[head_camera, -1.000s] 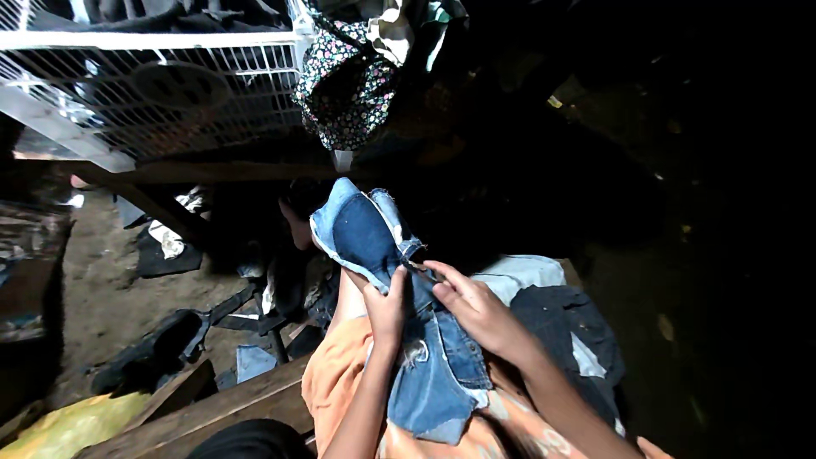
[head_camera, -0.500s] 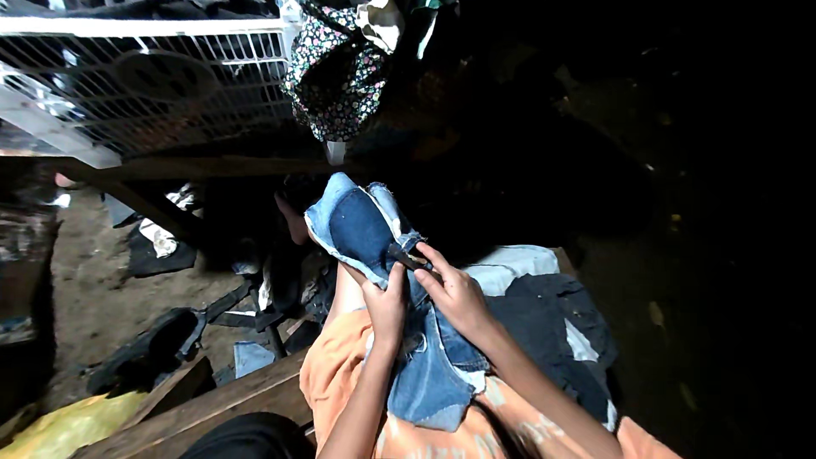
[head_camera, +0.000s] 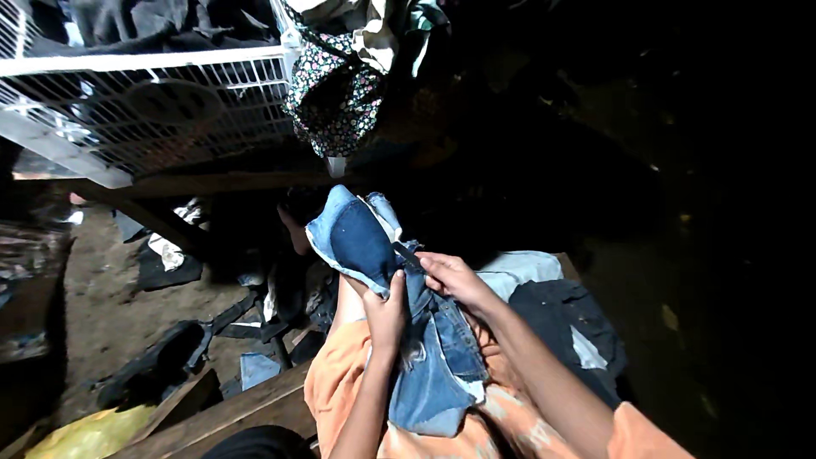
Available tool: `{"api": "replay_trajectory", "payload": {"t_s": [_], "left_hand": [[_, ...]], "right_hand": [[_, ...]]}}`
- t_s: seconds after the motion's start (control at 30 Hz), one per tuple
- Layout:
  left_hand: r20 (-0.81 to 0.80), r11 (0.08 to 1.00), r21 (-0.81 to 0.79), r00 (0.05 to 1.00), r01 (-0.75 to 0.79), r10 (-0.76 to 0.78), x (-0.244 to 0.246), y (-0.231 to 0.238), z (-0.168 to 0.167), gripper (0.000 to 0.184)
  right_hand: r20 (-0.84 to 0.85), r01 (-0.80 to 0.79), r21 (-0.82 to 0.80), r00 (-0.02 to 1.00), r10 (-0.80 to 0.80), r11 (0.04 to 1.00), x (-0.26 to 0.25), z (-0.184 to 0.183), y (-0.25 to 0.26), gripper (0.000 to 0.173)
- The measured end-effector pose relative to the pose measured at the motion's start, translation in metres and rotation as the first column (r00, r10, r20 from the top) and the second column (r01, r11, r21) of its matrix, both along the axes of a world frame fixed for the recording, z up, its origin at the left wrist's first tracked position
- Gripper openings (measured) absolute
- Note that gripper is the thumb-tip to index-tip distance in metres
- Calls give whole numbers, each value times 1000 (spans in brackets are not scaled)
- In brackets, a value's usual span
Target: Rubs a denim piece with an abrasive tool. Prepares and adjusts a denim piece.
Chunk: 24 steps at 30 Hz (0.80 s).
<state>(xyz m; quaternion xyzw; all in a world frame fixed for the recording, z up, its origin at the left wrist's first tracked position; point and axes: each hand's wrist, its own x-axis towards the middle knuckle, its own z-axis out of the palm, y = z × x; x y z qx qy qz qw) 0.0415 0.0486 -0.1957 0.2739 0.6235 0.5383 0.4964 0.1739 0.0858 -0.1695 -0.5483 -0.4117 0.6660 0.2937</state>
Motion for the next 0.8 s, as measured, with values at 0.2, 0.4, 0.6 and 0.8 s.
{"api": "replay_trajectory", "payload": {"t_s": [0.2, 0.4, 0.6, 0.8], "left_hand": [[-3, 976, -101, 981, 194, -195, -19, 5, 9, 42], [92, 969, -112, 973, 219, -209, -17, 7, 17, 31], [142, 985, -82, 980, 149, -136, -7, -1, 14, 35], [201, 991, -90, 976, 100, -80, -3, -2, 16, 34]], "right_hand": [[157, -271, 100, 954, 254, 957, 11, 7, 2, 38], [658, -406, 268, 739, 142, 874, 13, 8, -29, 56], [542, -291, 339, 838, 67, 895, 16, -5, -42, 53], [528, -259, 395, 849, 13, 881, 17, -11, -46, 51]]}}
